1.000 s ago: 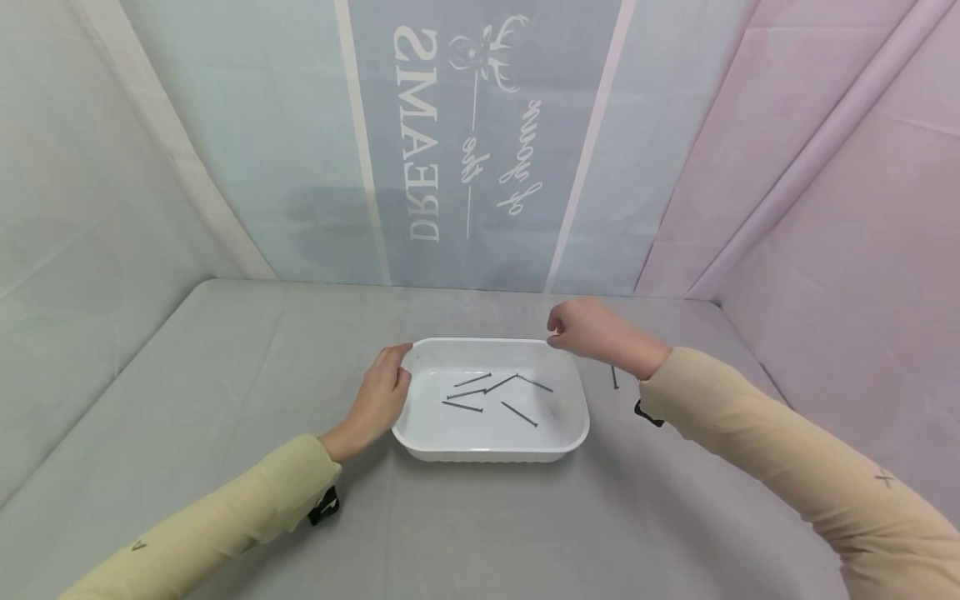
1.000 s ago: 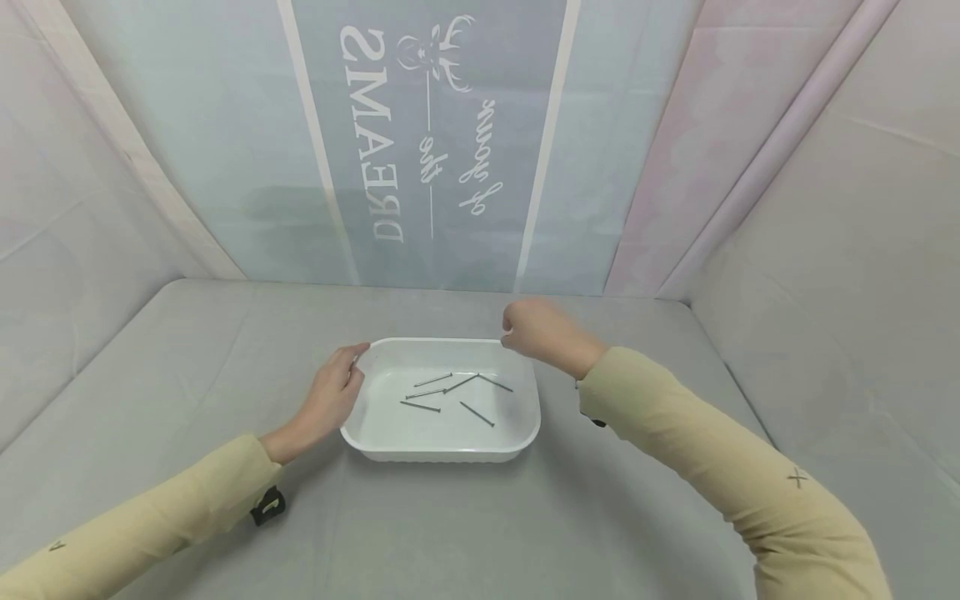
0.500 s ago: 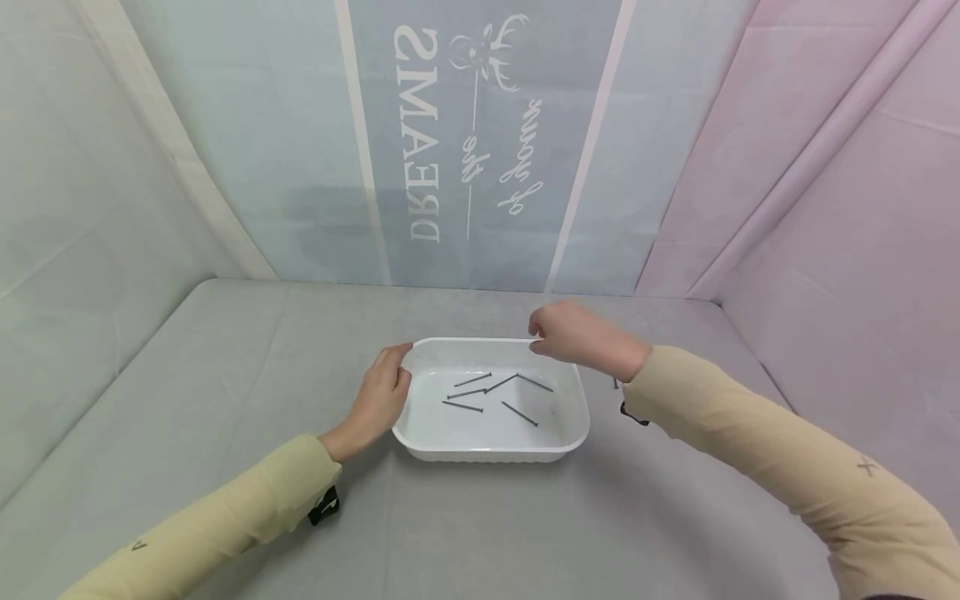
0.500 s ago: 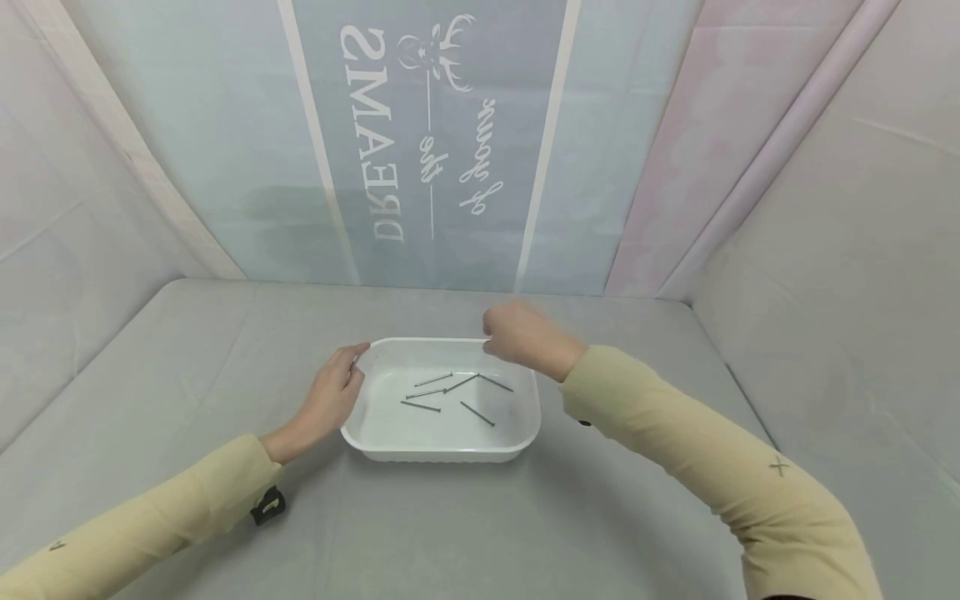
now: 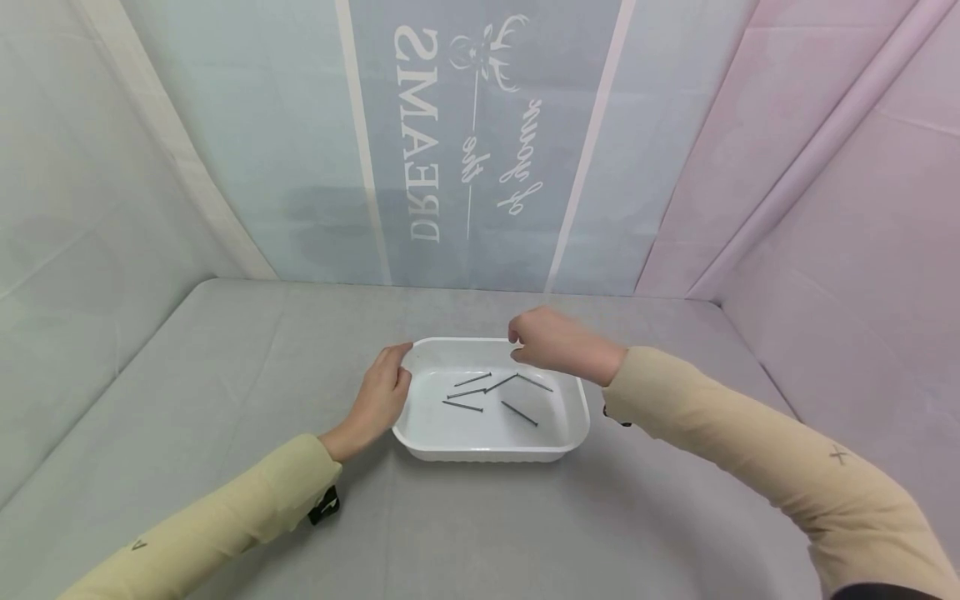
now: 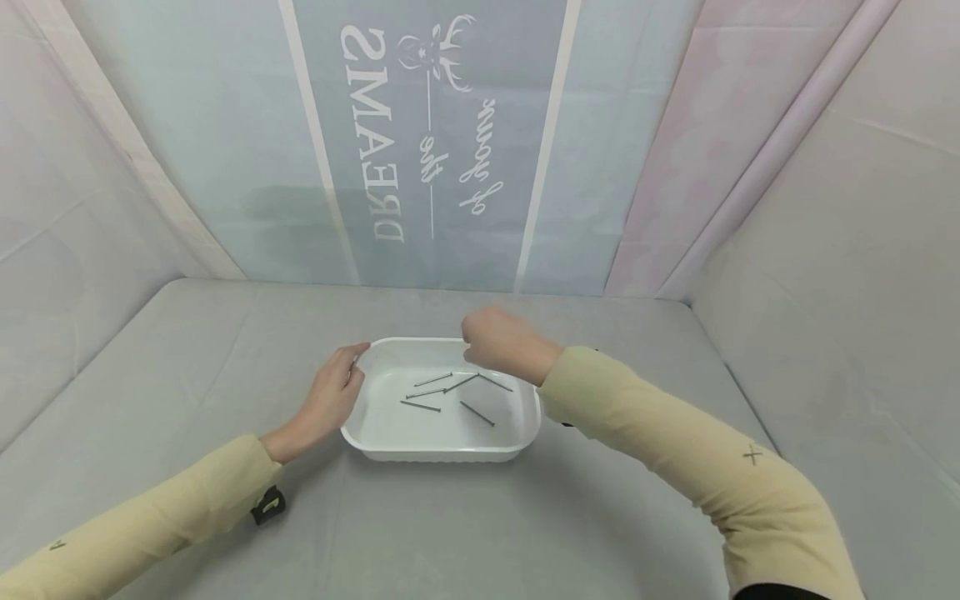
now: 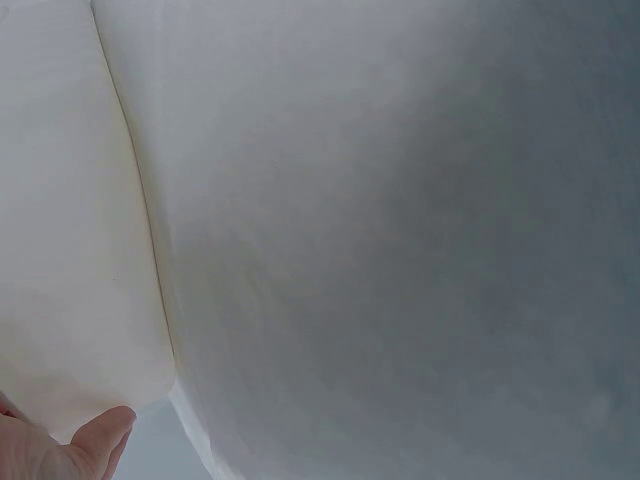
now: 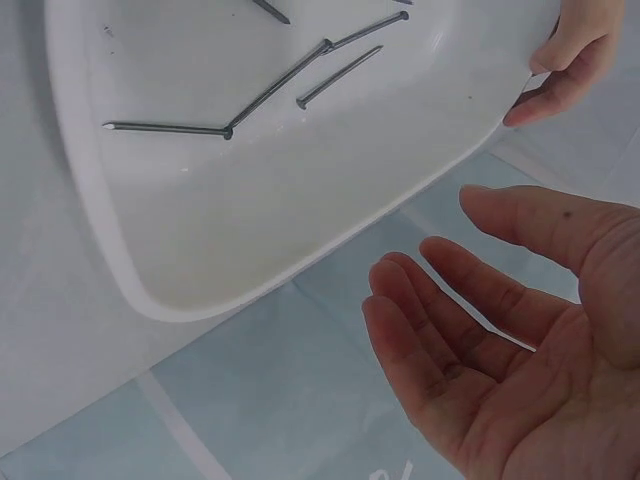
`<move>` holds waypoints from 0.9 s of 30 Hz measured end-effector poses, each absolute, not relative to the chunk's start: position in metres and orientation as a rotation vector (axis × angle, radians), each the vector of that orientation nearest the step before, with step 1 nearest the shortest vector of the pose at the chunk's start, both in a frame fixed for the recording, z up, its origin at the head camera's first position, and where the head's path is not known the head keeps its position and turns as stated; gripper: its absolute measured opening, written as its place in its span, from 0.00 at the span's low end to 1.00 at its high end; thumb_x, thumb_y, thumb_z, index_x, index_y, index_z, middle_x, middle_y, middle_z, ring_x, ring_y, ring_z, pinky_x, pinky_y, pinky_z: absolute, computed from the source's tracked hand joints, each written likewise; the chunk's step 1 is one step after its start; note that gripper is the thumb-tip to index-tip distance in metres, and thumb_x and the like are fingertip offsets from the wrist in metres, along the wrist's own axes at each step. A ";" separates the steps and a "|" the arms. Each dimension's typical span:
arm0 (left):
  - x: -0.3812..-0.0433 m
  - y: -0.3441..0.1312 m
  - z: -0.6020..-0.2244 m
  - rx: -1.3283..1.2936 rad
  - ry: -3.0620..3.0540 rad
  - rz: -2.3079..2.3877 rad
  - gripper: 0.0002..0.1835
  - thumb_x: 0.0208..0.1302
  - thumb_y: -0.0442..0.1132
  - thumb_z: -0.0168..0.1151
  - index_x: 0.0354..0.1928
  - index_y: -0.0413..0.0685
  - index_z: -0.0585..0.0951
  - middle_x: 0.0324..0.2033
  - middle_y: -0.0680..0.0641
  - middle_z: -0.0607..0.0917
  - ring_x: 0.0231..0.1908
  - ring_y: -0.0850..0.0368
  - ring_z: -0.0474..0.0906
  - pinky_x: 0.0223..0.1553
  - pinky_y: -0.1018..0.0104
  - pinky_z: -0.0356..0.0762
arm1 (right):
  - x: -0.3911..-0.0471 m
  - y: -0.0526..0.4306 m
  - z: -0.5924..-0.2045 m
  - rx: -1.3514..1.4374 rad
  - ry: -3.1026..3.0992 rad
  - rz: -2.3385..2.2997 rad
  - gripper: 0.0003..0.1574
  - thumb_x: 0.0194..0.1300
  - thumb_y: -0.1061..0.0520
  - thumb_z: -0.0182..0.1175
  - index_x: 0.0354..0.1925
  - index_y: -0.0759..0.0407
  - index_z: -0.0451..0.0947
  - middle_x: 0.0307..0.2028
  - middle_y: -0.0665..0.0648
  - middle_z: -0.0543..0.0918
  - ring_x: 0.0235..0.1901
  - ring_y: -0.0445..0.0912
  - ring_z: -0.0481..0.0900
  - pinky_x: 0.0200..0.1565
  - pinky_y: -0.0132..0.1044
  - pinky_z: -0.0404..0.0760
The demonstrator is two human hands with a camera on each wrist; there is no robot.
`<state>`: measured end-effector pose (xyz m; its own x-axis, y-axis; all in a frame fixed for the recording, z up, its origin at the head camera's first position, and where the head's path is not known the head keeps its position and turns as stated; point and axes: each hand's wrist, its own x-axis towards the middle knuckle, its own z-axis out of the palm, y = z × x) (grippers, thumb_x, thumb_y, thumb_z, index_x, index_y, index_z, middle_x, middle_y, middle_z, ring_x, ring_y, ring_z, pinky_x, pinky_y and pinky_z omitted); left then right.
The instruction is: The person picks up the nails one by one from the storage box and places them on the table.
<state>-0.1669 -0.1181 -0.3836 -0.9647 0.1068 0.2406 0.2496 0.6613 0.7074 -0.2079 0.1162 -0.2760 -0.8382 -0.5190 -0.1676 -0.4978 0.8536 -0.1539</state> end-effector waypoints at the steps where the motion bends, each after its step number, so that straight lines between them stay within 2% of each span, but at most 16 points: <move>1: -0.167 -0.118 -0.384 -0.292 -2.699 -1.188 0.22 0.63 0.28 0.41 0.60 0.32 0.65 0.55 0.35 0.70 0.50 0.46 0.70 0.50 0.53 0.69 | -0.208 0.115 -0.277 -0.786 2.828 -0.150 0.16 0.57 0.60 0.58 0.43 0.66 0.79 0.40 0.60 0.82 0.39 0.48 0.79 0.41 0.40 0.77; 18: -0.167 -0.118 -0.383 -0.276 -2.708 -1.193 0.22 0.63 0.28 0.41 0.60 0.32 0.66 0.55 0.36 0.70 0.48 0.47 0.70 0.50 0.54 0.70 | -0.203 0.092 -0.285 -0.844 2.836 -0.074 0.16 0.58 0.61 0.57 0.45 0.65 0.78 0.42 0.59 0.81 0.41 0.48 0.79 0.40 0.37 0.78; 27: -0.167 -0.117 -0.383 -0.279 -2.695 -1.188 0.21 0.63 0.28 0.42 0.59 0.31 0.66 0.54 0.35 0.70 0.48 0.46 0.70 0.49 0.54 0.70 | -0.206 0.083 -0.296 -0.915 2.844 -0.040 0.14 0.57 0.61 0.57 0.43 0.63 0.79 0.40 0.57 0.81 0.40 0.48 0.79 0.40 0.38 0.77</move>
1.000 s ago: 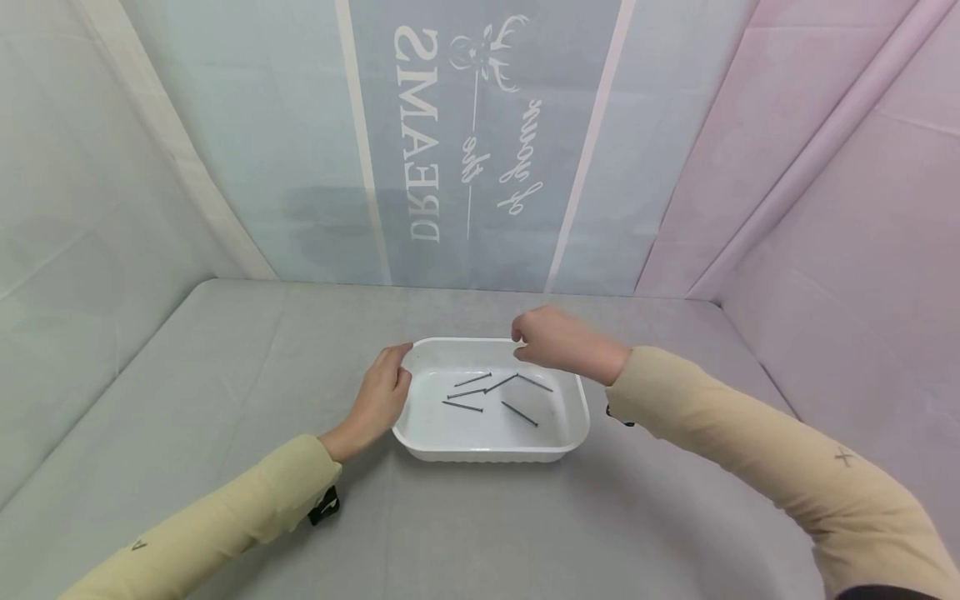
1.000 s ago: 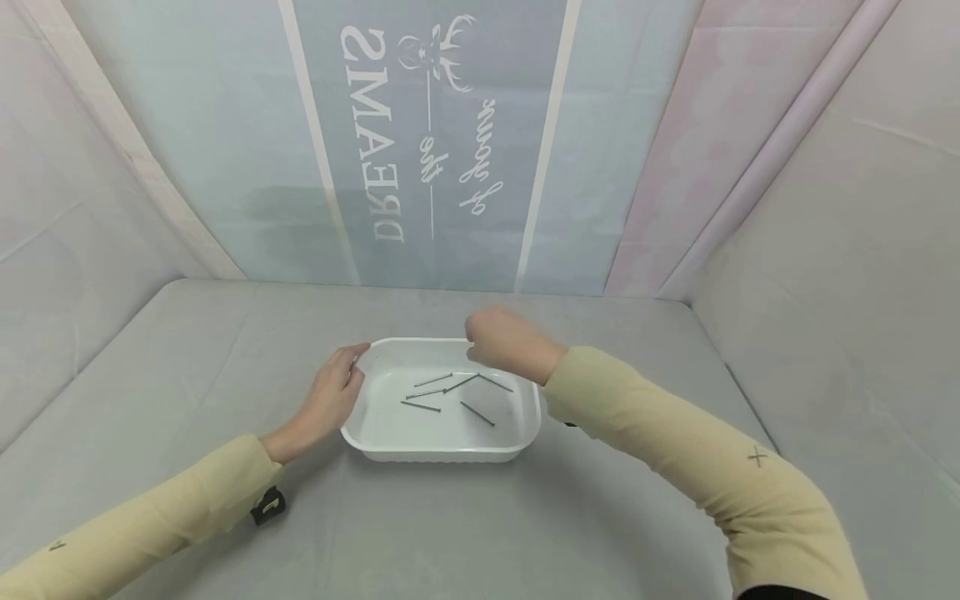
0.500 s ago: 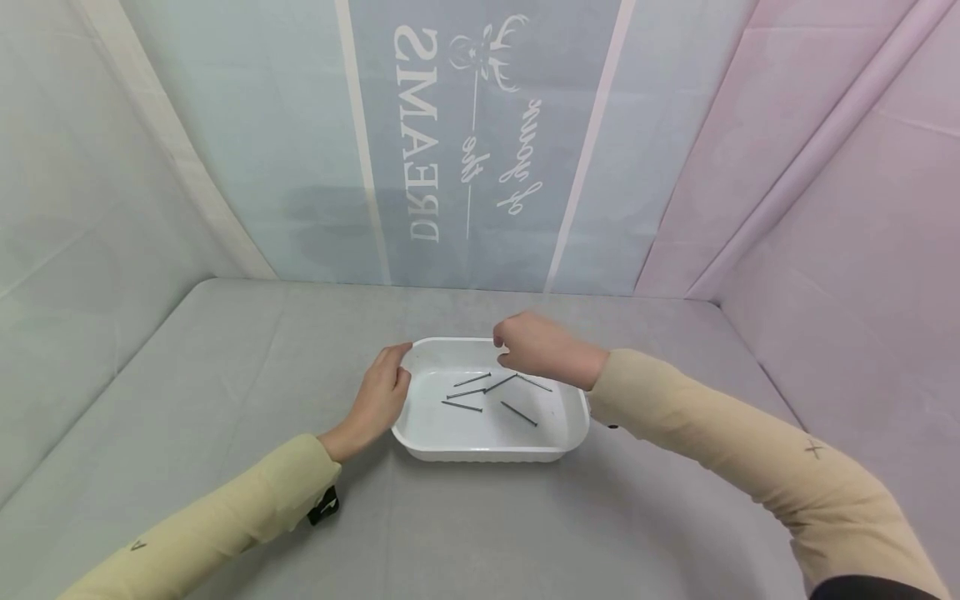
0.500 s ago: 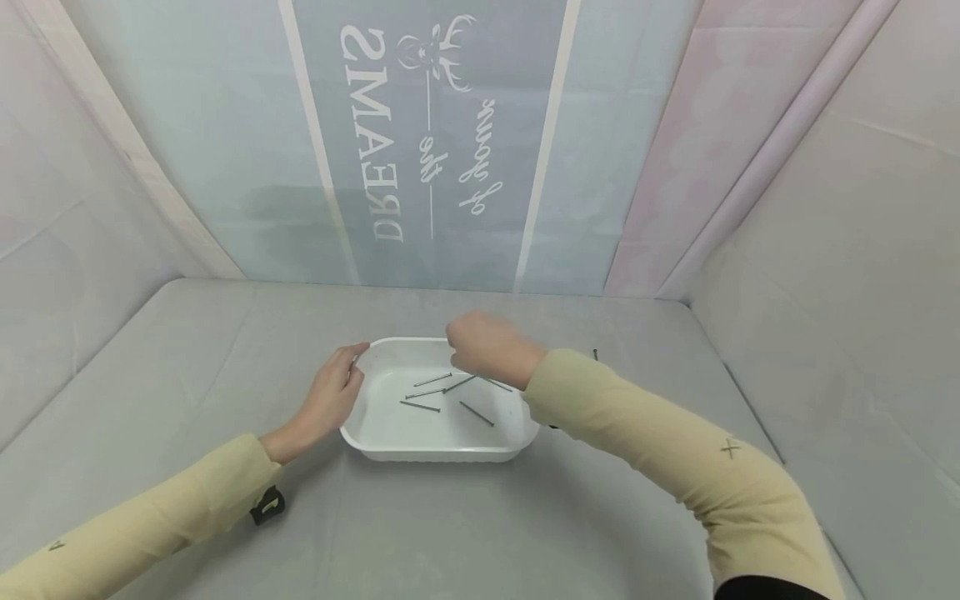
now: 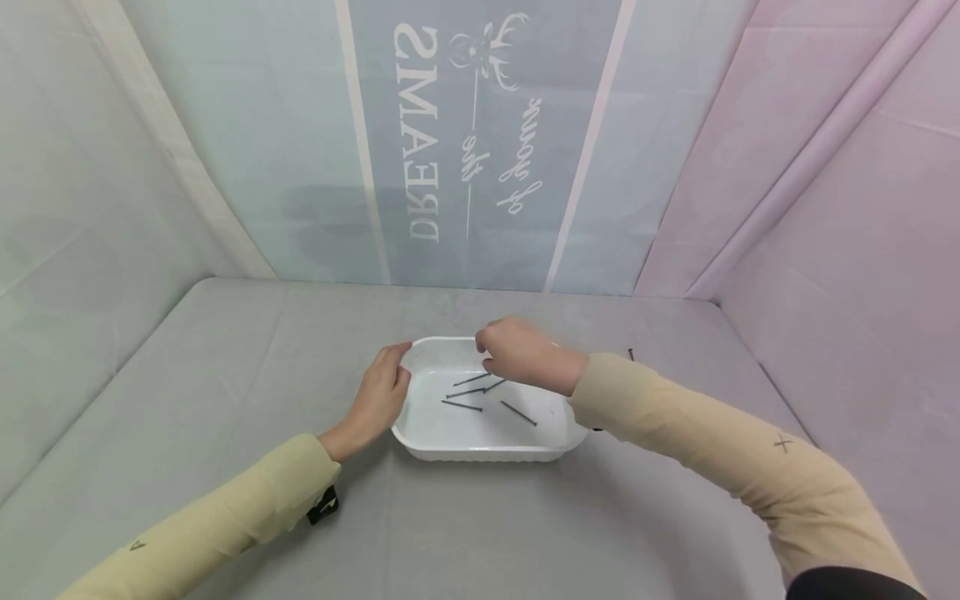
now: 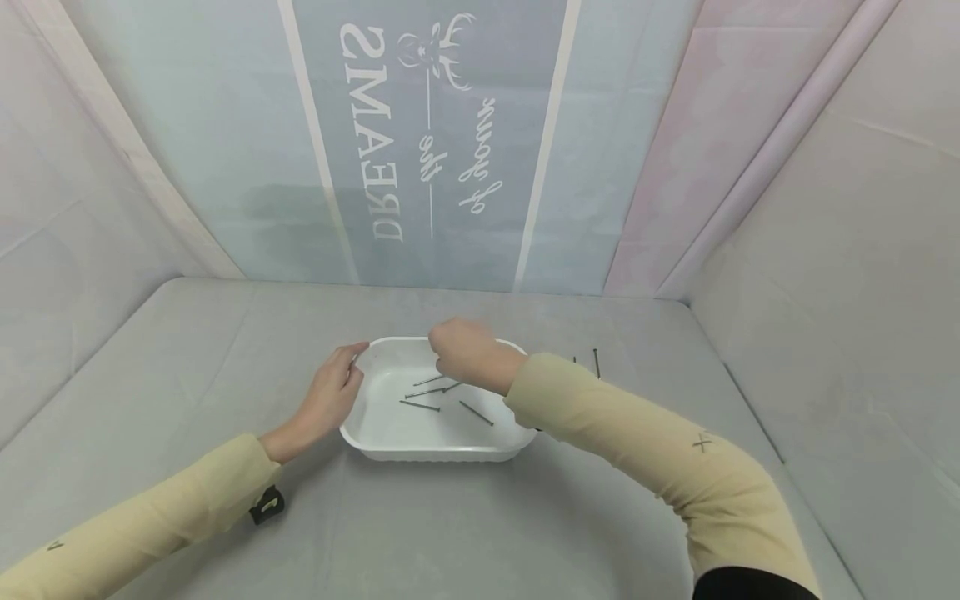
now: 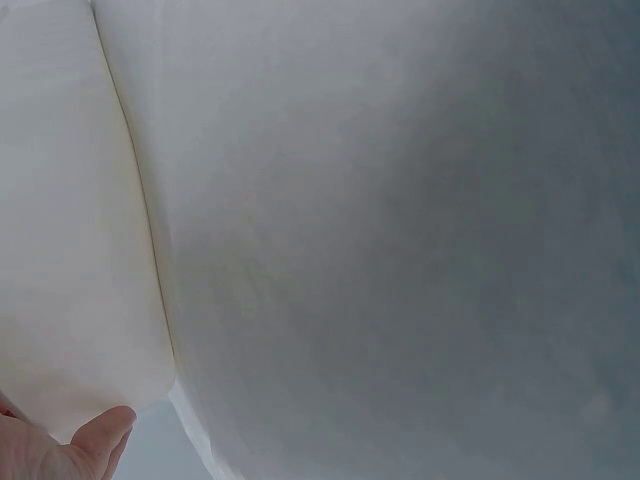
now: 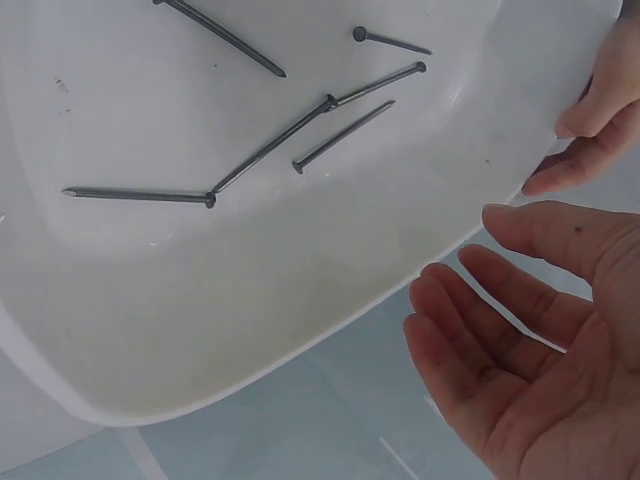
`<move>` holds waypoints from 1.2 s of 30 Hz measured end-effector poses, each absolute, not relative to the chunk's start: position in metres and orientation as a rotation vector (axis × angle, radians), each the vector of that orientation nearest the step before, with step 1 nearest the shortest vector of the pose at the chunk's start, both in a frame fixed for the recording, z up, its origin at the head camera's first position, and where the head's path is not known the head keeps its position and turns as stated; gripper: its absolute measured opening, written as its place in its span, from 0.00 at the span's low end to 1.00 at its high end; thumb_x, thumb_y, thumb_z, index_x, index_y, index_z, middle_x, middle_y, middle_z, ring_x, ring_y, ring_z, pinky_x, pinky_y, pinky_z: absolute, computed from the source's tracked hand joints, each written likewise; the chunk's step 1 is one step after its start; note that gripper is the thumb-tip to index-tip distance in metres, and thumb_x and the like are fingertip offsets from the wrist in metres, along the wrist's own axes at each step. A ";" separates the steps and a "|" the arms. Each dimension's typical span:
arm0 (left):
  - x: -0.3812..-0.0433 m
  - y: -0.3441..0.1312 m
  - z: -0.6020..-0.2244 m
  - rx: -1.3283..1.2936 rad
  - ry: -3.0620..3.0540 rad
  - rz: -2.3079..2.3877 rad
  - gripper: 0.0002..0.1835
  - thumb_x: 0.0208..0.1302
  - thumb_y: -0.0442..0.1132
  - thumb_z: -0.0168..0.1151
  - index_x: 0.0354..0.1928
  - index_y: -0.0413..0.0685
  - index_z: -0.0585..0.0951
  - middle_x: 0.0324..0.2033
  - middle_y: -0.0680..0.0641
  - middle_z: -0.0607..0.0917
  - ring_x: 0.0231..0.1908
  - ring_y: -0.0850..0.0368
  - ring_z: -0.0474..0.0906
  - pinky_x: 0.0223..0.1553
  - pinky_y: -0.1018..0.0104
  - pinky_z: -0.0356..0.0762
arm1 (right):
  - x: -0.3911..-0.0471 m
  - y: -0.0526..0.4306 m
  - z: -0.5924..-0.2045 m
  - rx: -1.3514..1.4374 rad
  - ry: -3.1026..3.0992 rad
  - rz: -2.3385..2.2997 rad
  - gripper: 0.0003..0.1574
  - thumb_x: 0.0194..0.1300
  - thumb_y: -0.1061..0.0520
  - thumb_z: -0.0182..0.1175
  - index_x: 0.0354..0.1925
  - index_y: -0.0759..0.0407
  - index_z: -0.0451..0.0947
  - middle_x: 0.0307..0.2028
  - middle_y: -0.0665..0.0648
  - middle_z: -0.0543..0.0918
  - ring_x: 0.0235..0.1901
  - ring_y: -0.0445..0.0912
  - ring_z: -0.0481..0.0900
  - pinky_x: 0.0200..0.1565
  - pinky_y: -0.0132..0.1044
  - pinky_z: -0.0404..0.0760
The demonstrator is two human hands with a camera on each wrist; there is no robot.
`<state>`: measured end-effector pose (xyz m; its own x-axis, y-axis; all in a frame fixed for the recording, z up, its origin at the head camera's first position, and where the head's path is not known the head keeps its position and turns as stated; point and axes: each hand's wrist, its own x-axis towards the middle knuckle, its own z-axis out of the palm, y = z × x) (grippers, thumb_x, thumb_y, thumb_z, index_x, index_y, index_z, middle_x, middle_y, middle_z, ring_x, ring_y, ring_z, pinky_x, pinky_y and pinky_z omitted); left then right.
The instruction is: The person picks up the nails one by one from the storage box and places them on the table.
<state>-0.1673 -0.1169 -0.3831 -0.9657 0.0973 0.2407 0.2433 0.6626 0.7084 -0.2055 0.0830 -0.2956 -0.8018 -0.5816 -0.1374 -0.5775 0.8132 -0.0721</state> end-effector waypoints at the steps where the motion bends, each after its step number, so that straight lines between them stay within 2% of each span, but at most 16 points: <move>1: -0.167 -0.117 -0.383 -0.280 -2.696 -1.184 0.21 0.63 0.28 0.42 0.59 0.31 0.66 0.54 0.35 0.70 0.47 0.47 0.70 0.49 0.54 0.70 | -0.206 0.082 -0.296 -0.928 2.842 -0.034 0.14 0.57 0.61 0.58 0.42 0.63 0.79 0.39 0.57 0.81 0.39 0.48 0.79 0.39 0.38 0.77; 21: -0.168 -0.118 -0.384 -0.301 -2.682 -1.190 0.21 0.63 0.28 0.42 0.59 0.31 0.66 0.54 0.35 0.70 0.48 0.46 0.70 0.49 0.53 0.70 | -0.216 0.068 -0.323 -1.142 2.777 -0.021 0.11 0.58 0.63 0.58 0.41 0.62 0.79 0.38 0.57 0.80 0.38 0.48 0.78 0.39 0.36 0.77; 36: -0.169 -0.119 -0.385 -0.299 -2.690 -1.187 0.22 0.63 0.28 0.41 0.59 0.32 0.66 0.55 0.36 0.70 0.44 0.48 0.69 0.45 0.55 0.70 | -0.221 0.065 -0.337 -1.188 2.743 -0.053 0.10 0.57 0.65 0.58 0.40 0.63 0.79 0.38 0.58 0.80 0.39 0.48 0.78 0.40 0.36 0.76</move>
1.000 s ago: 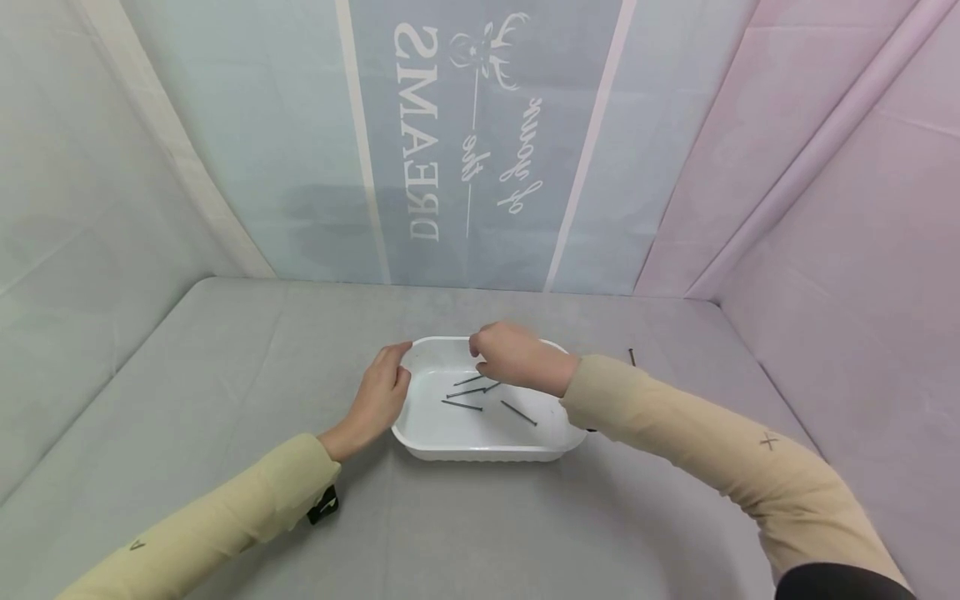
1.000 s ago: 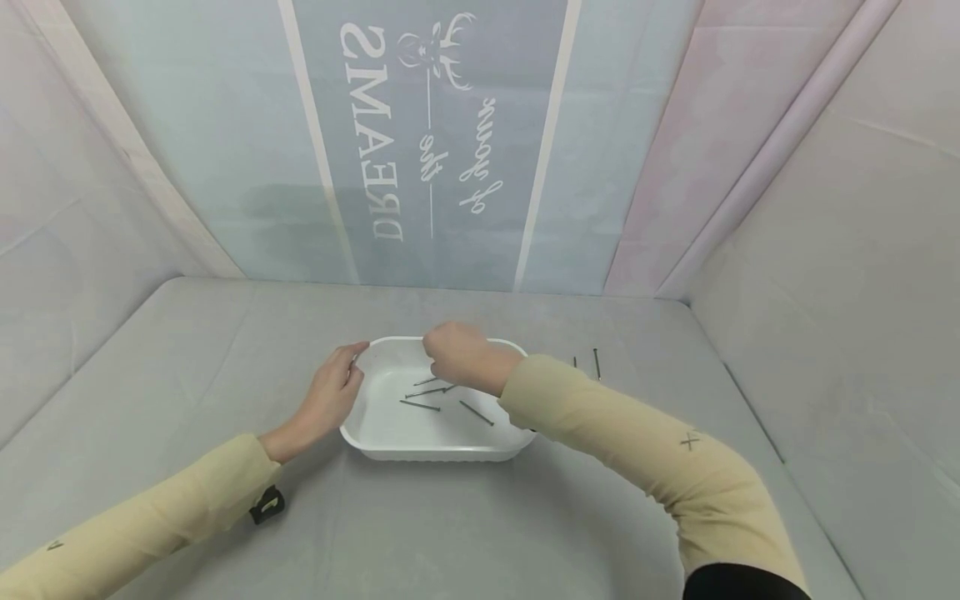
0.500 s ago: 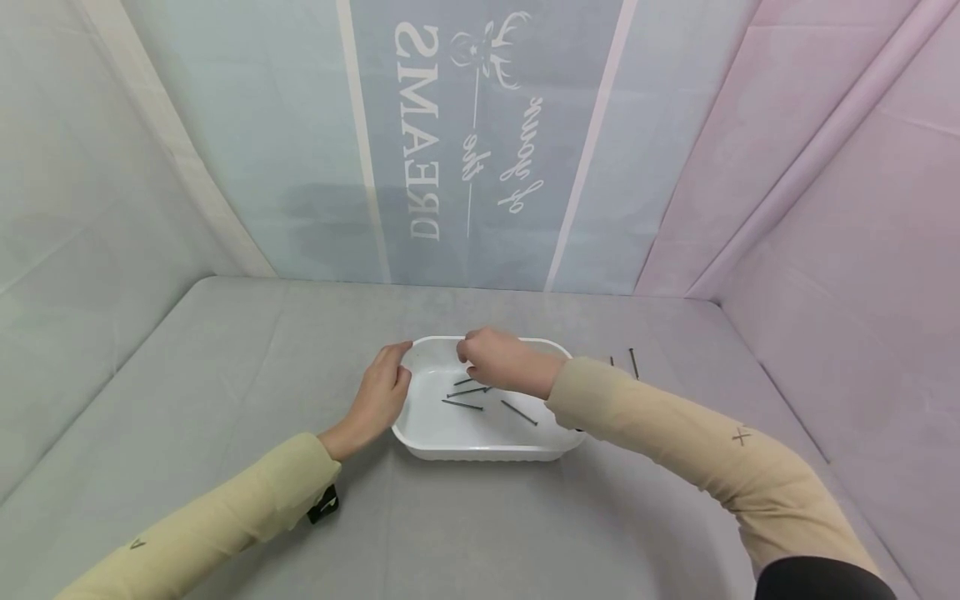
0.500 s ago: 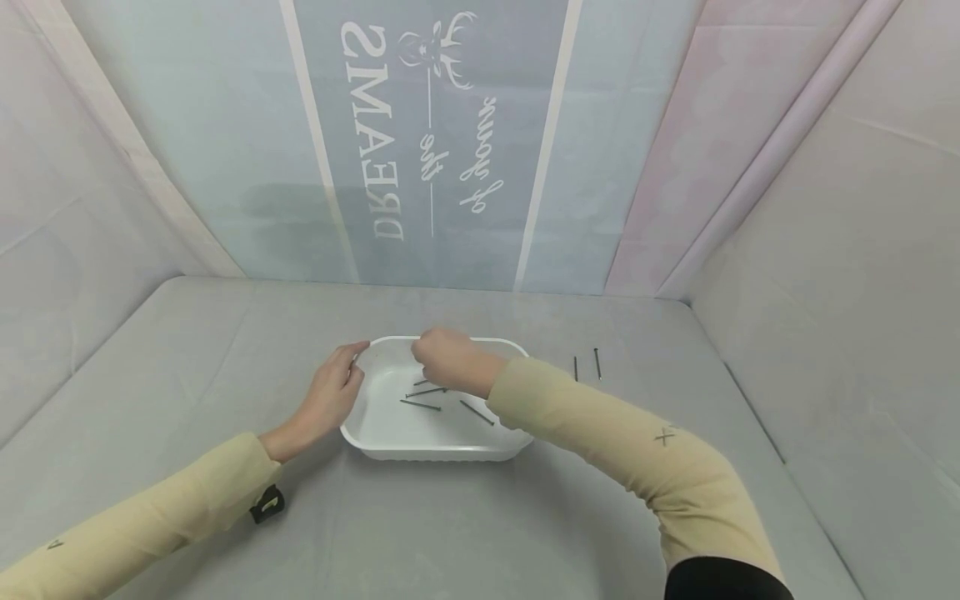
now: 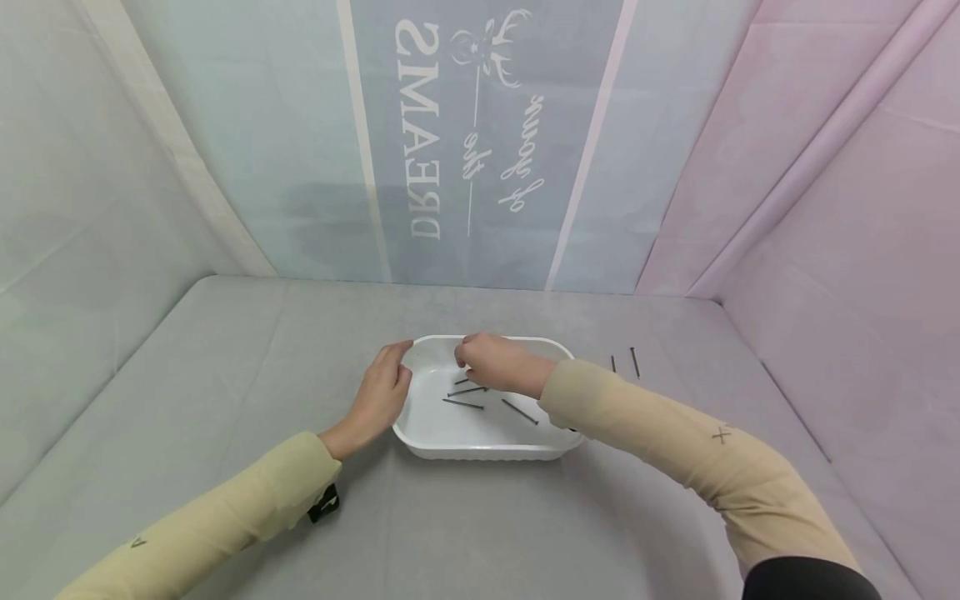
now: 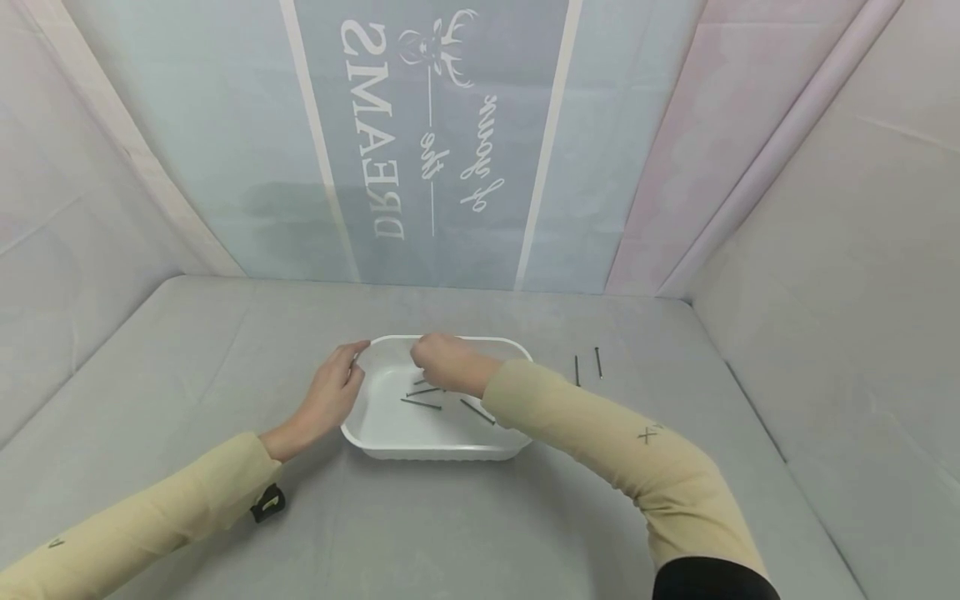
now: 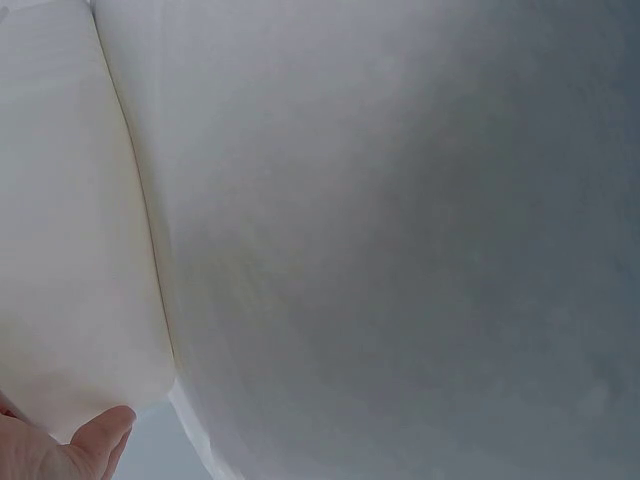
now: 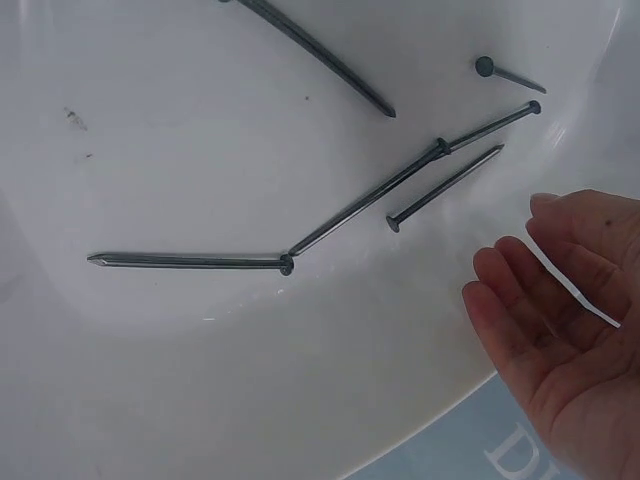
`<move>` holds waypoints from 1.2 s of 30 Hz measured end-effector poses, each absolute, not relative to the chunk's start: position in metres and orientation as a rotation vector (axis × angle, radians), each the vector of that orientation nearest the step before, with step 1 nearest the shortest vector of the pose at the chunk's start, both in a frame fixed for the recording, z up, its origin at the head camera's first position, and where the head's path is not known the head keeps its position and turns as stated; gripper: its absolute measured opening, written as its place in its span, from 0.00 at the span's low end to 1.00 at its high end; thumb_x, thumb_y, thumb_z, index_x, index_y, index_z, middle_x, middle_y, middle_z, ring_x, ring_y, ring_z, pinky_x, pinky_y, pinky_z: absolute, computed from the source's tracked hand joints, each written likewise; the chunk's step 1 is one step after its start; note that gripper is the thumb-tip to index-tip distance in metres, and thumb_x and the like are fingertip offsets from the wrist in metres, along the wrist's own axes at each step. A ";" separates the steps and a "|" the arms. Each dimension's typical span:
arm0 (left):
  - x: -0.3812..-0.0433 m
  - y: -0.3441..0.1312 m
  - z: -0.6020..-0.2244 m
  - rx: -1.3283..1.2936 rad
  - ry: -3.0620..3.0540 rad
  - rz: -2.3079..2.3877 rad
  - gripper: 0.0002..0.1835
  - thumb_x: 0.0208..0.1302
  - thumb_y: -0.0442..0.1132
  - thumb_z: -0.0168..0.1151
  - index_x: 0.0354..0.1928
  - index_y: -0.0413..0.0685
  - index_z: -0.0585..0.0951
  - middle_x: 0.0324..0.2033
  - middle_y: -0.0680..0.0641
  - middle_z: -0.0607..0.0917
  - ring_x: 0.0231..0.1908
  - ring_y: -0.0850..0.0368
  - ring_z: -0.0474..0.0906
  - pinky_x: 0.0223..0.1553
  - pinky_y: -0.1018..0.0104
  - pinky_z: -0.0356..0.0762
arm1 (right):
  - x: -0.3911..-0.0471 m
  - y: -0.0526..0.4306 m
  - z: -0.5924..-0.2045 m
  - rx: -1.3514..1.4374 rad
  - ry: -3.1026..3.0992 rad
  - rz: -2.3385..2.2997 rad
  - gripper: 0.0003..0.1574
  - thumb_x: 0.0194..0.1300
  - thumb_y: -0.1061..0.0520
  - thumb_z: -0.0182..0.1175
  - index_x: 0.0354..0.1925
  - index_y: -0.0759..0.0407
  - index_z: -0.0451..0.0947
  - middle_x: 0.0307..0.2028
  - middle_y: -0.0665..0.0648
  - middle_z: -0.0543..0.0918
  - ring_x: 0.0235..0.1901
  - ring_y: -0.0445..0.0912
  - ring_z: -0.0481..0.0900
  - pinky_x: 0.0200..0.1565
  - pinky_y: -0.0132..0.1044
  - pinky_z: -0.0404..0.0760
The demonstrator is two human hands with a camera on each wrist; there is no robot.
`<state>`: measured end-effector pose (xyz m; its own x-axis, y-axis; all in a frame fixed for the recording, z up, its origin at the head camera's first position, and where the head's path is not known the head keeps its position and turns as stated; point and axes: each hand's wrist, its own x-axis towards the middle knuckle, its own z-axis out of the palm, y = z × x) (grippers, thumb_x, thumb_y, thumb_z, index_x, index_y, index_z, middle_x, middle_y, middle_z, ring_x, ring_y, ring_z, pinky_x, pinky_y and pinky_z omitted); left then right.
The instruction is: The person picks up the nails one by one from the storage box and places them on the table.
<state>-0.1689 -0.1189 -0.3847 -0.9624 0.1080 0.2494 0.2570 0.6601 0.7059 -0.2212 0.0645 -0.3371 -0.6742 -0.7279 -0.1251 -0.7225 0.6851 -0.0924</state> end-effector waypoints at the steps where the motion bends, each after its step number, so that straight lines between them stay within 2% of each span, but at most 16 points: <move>1: -0.169 -0.119 -0.385 -0.299 -2.686 -1.184 0.22 0.63 0.28 0.42 0.59 0.32 0.66 0.55 0.36 0.70 0.43 0.48 0.69 0.45 0.55 0.70 | -0.222 0.064 -0.338 -1.195 2.741 -0.051 0.10 0.57 0.66 0.58 0.39 0.63 0.79 0.38 0.58 0.80 0.39 0.48 0.78 0.40 0.36 0.76; 17: -0.166 -0.116 -0.386 -0.292 -2.679 -1.186 0.21 0.63 0.28 0.42 0.59 0.32 0.66 0.54 0.36 0.70 0.45 0.48 0.70 0.47 0.55 0.70 | -0.222 0.063 -0.351 -1.224 2.697 0.060 0.09 0.54 0.68 0.58 0.35 0.62 0.79 0.34 0.55 0.80 0.34 0.44 0.77 0.38 0.34 0.75; 22: -0.165 -0.115 -0.386 -0.301 -2.668 -1.185 0.21 0.63 0.28 0.42 0.59 0.31 0.66 0.54 0.36 0.70 0.46 0.47 0.70 0.47 0.55 0.70 | -0.223 0.064 -0.356 -1.299 2.710 0.087 0.06 0.55 0.69 0.57 0.29 0.60 0.78 0.28 0.54 0.79 0.27 0.44 0.75 0.33 0.34 0.75; 27: -0.164 -0.114 -0.387 -0.302 -2.662 -1.183 0.21 0.63 0.28 0.42 0.59 0.31 0.66 0.54 0.36 0.70 0.46 0.47 0.70 0.47 0.55 0.70 | -0.223 0.064 -0.360 -1.335 2.730 0.126 0.08 0.55 0.68 0.56 0.24 0.58 0.76 0.24 0.53 0.76 0.24 0.44 0.72 0.29 0.35 0.73; 36: -0.164 -0.113 -0.390 -0.286 -2.658 -1.182 0.21 0.63 0.28 0.42 0.59 0.31 0.66 0.54 0.36 0.71 0.47 0.47 0.70 0.48 0.54 0.70 | -0.225 0.062 -0.365 -1.346 2.693 0.276 0.05 0.60 0.67 0.54 0.32 0.59 0.75 0.29 0.54 0.79 0.29 0.46 0.75 0.35 0.38 0.75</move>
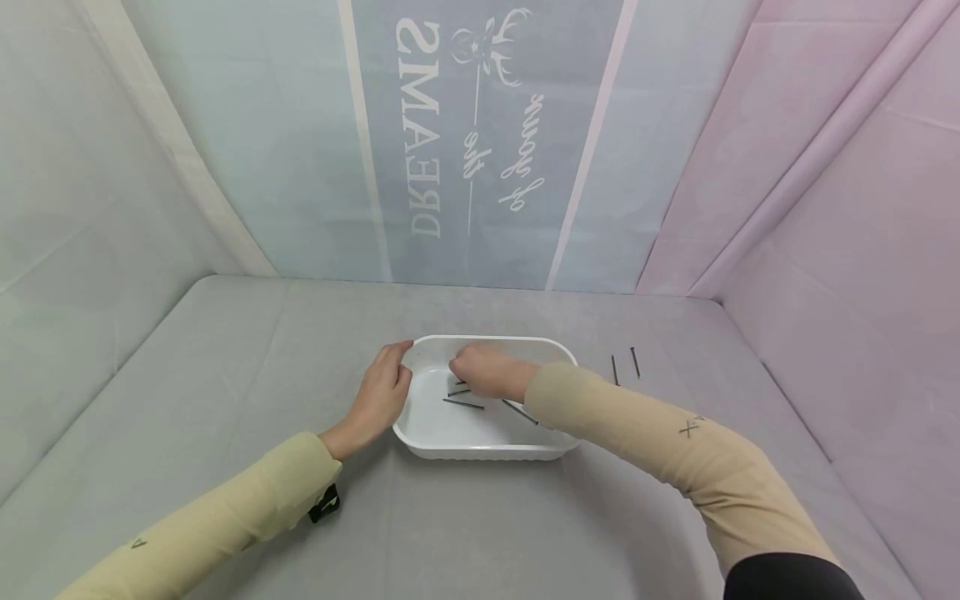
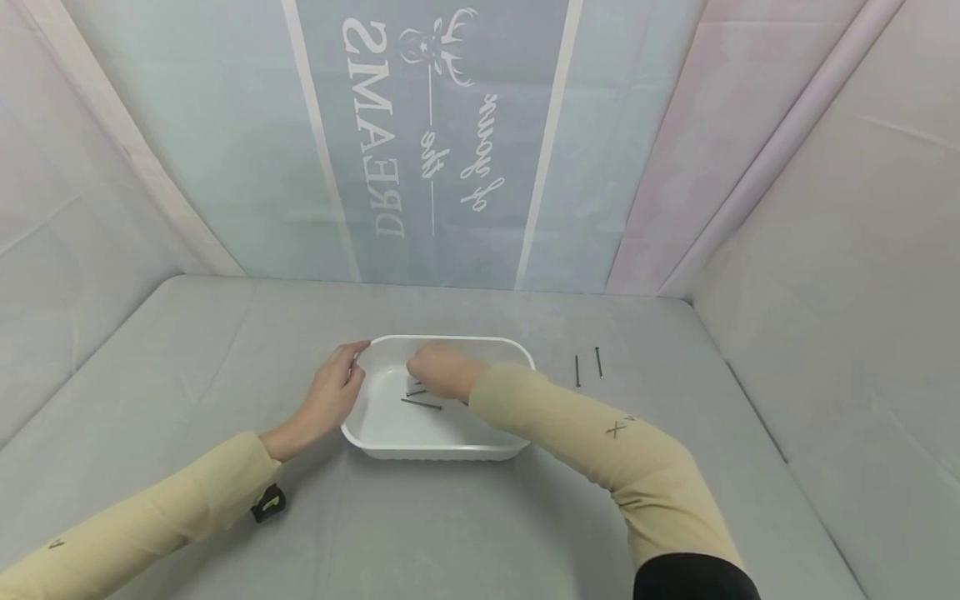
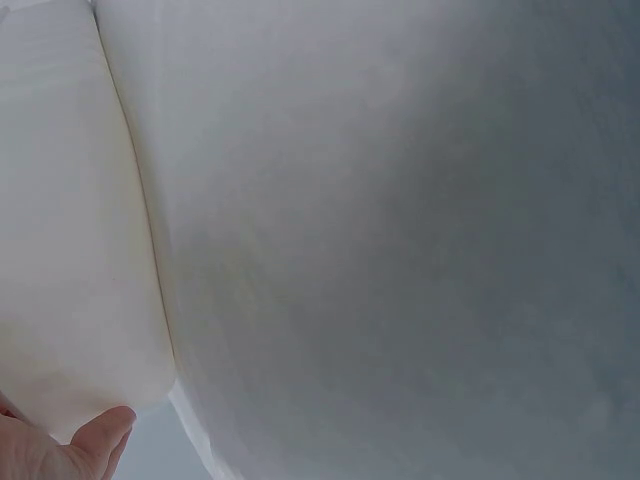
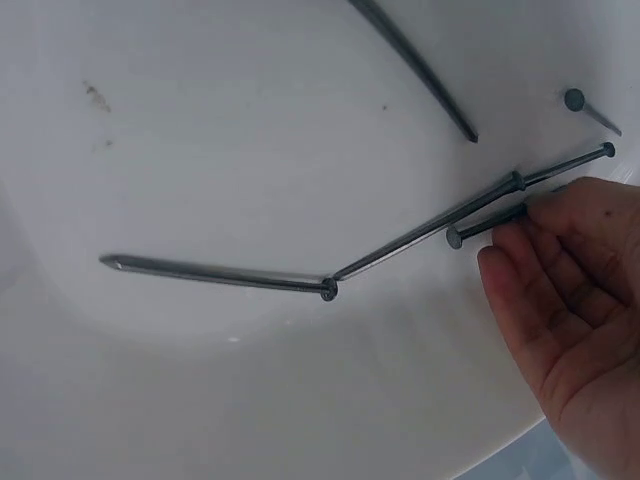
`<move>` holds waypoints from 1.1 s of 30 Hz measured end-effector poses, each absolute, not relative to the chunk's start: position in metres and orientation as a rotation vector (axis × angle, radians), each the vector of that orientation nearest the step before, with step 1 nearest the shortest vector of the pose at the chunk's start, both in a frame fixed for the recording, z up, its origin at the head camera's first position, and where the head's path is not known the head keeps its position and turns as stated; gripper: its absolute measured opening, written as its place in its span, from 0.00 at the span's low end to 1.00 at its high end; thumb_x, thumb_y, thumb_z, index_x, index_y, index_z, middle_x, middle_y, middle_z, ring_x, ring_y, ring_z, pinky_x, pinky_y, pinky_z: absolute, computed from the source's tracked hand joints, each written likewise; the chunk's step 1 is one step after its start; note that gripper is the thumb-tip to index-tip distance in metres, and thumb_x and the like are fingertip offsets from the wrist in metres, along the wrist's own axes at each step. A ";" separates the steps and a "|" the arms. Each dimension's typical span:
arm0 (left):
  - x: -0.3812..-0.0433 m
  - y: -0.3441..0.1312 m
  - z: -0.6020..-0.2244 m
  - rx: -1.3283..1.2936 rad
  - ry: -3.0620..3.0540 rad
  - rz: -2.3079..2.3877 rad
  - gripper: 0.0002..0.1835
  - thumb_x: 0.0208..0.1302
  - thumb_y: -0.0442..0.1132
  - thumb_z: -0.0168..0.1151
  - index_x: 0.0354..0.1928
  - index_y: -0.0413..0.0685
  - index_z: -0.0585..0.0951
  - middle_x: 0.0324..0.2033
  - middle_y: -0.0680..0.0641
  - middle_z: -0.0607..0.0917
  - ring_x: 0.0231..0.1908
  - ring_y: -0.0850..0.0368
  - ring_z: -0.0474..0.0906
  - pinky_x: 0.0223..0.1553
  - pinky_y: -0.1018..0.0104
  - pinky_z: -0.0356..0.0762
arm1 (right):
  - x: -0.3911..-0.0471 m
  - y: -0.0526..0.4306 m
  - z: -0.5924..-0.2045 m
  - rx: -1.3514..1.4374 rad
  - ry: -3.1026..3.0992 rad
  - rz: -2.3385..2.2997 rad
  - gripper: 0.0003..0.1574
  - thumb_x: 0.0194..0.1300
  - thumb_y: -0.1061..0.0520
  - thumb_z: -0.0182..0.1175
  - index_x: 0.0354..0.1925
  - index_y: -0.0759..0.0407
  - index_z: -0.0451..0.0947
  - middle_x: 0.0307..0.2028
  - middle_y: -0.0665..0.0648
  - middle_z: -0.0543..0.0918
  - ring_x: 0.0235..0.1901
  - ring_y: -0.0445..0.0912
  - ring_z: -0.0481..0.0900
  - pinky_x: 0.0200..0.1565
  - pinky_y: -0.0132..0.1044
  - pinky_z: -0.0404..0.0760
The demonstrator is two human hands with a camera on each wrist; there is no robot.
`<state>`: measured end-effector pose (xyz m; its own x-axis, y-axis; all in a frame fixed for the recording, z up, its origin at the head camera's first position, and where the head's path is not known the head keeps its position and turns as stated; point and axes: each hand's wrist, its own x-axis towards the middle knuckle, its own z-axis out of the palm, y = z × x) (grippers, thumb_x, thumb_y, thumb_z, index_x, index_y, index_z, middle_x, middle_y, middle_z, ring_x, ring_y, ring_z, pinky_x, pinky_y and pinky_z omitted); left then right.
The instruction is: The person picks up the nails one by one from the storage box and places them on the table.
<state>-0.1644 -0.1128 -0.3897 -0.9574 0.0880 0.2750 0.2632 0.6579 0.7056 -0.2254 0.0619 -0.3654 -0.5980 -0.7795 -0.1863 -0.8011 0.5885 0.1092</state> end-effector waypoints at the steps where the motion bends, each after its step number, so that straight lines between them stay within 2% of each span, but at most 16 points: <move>1: -0.164 -0.113 -0.390 -0.284 -2.658 -1.184 0.21 0.63 0.28 0.42 0.59 0.32 0.66 0.54 0.36 0.71 0.47 0.47 0.70 0.48 0.54 0.70 | -0.226 0.062 -0.366 -1.347 2.689 0.281 0.05 0.59 0.67 0.54 0.32 0.59 0.75 0.29 0.55 0.79 0.29 0.46 0.76 0.35 0.38 0.75; 11: -0.163 -0.112 -0.388 -0.282 -2.668 -1.192 0.21 0.63 0.28 0.43 0.59 0.32 0.66 0.55 0.36 0.70 0.46 0.47 0.70 0.48 0.54 0.70 | -0.226 0.058 -0.365 -1.306 2.652 0.347 0.07 0.56 0.65 0.59 0.36 0.60 0.75 0.30 0.54 0.79 0.31 0.46 0.76 0.36 0.37 0.75; 23: -0.161 -0.112 -0.387 -0.280 -2.673 -1.192 0.21 0.62 0.28 0.43 0.59 0.32 0.66 0.55 0.36 0.70 0.47 0.47 0.70 0.49 0.54 0.69 | -0.222 0.061 -0.356 -1.382 2.680 0.327 0.08 0.55 0.66 0.58 0.36 0.60 0.74 0.30 0.54 0.78 0.29 0.45 0.75 0.34 0.35 0.75; 33: -0.161 -0.112 -0.389 -0.277 -2.666 -1.190 0.21 0.63 0.28 0.43 0.59 0.32 0.66 0.54 0.36 0.70 0.50 0.46 0.70 0.51 0.53 0.69 | -0.219 0.065 -0.344 -1.271 2.656 0.264 0.09 0.55 0.66 0.58 0.37 0.58 0.73 0.31 0.52 0.76 0.29 0.42 0.74 0.32 0.33 0.75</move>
<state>-0.1613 -0.1121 -0.3893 -0.9606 0.0855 0.2644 0.2539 0.6566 0.7103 -0.2188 0.0651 -0.3438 -0.6163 -0.7495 -0.2417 -0.7824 0.6177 0.0795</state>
